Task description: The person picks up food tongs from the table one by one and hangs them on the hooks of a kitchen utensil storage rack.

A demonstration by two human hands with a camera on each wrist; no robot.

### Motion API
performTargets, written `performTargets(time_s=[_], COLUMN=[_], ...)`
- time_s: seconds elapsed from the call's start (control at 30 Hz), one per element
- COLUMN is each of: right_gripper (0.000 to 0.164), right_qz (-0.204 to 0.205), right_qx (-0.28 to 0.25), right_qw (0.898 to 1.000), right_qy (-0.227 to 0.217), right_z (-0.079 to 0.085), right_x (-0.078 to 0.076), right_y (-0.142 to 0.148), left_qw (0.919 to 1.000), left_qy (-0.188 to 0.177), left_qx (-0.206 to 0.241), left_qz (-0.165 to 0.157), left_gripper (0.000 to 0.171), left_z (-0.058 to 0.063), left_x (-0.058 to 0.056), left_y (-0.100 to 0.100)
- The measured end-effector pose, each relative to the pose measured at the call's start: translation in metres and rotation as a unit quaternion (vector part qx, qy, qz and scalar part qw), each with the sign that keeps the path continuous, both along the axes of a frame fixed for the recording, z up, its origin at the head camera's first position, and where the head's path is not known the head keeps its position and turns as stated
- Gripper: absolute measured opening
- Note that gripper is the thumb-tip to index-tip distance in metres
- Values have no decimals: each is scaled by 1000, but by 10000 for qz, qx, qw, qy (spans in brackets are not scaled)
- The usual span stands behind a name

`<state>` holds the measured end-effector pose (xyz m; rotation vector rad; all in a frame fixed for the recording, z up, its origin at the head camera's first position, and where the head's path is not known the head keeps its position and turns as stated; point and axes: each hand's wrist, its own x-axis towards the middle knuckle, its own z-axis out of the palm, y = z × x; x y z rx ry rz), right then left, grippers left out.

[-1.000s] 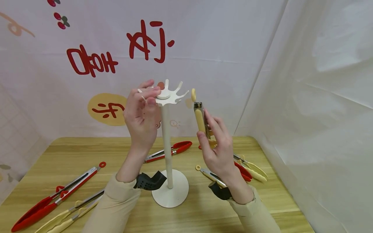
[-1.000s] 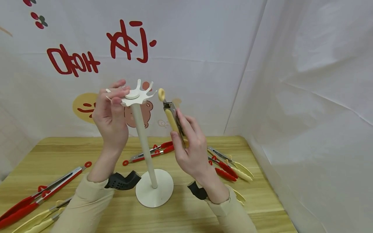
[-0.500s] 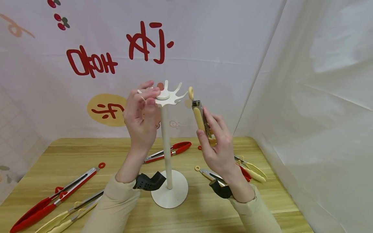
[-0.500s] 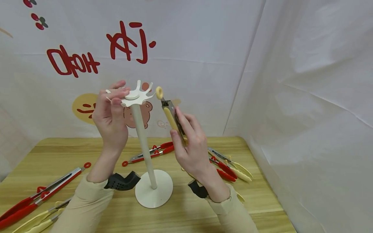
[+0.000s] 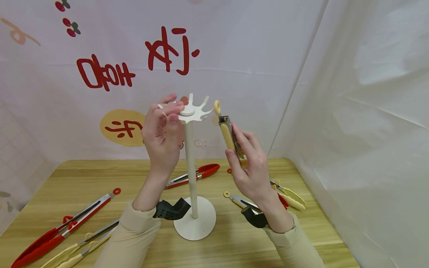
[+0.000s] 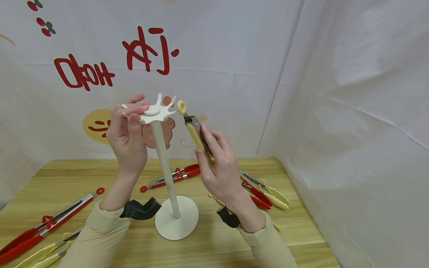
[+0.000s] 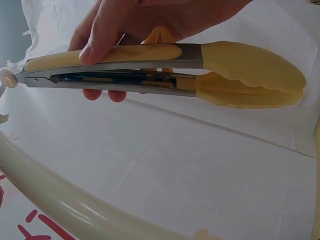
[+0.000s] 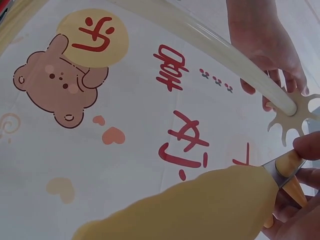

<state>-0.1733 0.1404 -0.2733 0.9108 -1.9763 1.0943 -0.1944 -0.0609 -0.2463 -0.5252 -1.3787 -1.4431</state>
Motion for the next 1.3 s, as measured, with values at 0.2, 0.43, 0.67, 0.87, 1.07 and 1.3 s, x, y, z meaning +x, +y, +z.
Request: performTargets(time_s=[0.2, 0.43, 0.67, 0.87, 1.07, 1.3], right_gripper=[60, 60, 60, 60, 59, 60], right_qz=[39, 59, 24, 20, -33, -58], right_qx=[22, 70, 88, 72, 103, 103], right_qw=[10000, 9999, 9999, 9999, 9999, 9999], right_qy=[50, 106, 134, 119, 55, -3], right_z=[0, 1, 2, 1, 1, 1], right_x=[1, 3, 5, 6, 9, 11], right_y=[0, 0, -1, -2, -4, -4], left_qw=[10000, 10000, 10000, 10000, 10000, 10000], left_qy=[-16, -34, -17, -32, -62, -14], left_qx=[-39, -31, -46, -35, 17, -2], left_qz=[29, 22, 48, 42, 60, -6], left_gripper=[73, 73, 72, 73, 73, 72], left_z=[1, 1, 2, 2, 2, 2], left_x=[1, 3, 4, 5, 8, 9], left_y=[0, 1, 1, 1, 0, -1])
